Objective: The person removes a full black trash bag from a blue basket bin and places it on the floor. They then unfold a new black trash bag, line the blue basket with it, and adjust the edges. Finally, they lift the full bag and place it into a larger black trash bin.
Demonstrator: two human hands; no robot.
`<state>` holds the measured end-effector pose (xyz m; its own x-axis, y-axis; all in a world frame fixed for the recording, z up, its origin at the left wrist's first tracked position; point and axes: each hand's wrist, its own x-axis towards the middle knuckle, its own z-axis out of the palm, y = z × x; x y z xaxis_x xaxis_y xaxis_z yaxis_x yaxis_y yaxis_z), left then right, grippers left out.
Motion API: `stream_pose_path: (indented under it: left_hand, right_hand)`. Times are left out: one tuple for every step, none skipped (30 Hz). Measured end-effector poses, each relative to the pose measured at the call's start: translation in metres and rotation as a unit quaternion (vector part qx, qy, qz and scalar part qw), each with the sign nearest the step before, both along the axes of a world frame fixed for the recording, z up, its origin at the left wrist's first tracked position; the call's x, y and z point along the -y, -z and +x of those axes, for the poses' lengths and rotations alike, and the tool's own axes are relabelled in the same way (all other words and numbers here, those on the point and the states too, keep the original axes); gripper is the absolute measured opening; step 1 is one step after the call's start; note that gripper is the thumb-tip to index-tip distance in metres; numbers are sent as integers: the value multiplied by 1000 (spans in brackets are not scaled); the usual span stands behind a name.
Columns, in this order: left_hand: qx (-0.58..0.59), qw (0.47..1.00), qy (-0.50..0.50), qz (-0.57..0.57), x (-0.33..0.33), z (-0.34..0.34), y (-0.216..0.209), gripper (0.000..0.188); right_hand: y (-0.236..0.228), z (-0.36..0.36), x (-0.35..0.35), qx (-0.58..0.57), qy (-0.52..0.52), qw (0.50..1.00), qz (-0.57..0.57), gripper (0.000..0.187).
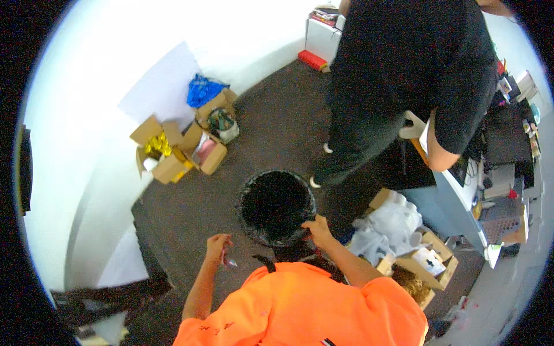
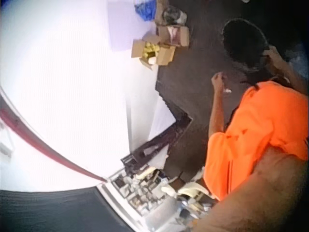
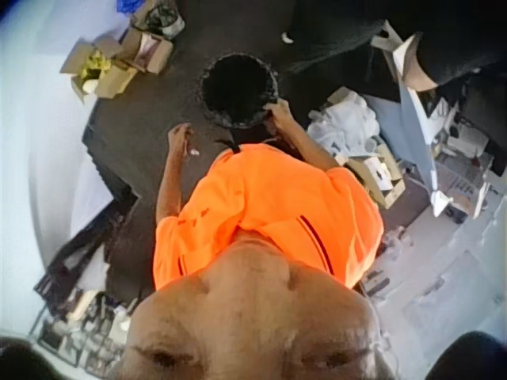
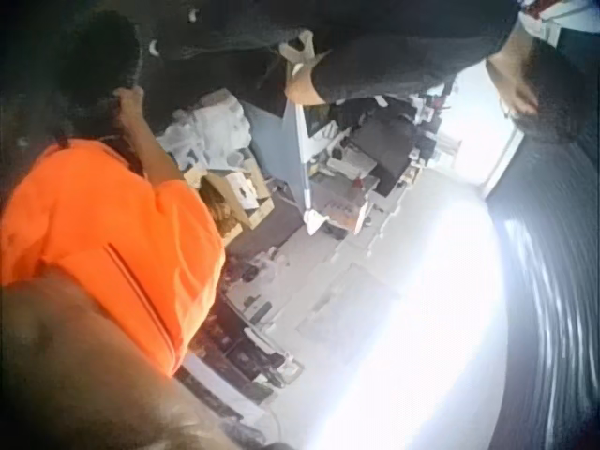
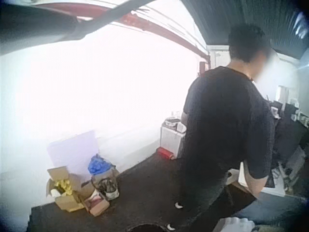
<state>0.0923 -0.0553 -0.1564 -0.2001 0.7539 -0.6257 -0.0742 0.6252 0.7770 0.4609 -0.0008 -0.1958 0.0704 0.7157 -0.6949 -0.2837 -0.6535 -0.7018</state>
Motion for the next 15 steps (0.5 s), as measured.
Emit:
stream_pose_path:
  left_hand:
    - [-1,1000,4,-22,-33,-11,2,24]
    - [-6,999,-6,-38,-66,-22,1,23]
    - [-15,997,-11,-74,-85,-38,-4,23]
    - [-36,996,-13,-78,-100,-52,-3,21]
    - [-51,996,-10,-69,-125,-66,7,20]
    - [-62,996,-8,-63,-149,-79,17,19]
    - [-63,996,-5,-71,-173,-90,28,18]
    - [-63,995,-4,-81,-197,-106,39,18]
    - [-65,994,-4,-90,-224,-116,49,18]
    - [-78,992,15,-99,-252,-123,57,18]
    - [-96,989,32,-104,-285,-133,63,19]
    - [-117,986,47,-108,-322,-141,66,19]
    - [-113,986,34,-121,-361,-147,70,19]
    - [-108,985,19,-134,-399,-153,78,19]
    - [-99,984,12,-146,-440,-152,80,19]
  right_hand:
    - [21,-3,-28,3,17,1000,22,29]
    - [16,-9,-73,27,-29,999,9,29]
    - [-6,-21,-103,47,-72,996,-24,29]
    - [-28,-31,-125,66,-110,990,-54,29]
    - [-46,-40,-149,121,-139,982,44,28]
    - [-63,-47,-171,180,-167,960,137,28]
    - [-67,-45,-197,183,-144,967,106,28]
    - [-69,-44,-222,183,-120,973,75,28]
    - [-72,-42,-248,184,-94,977,46,27]
    - [-64,-41,-274,128,2,992,8,28]
    - [-55,-39,-302,81,59,995,-2,28]
    - [-49,-39,-333,37,114,993,-8,29]
    - [-43,-36,-363,14,132,991,-2,29]
    - [-39,-37,-393,-9,147,989,4,28]
    - [-40,-34,-417,-26,169,985,13,28]
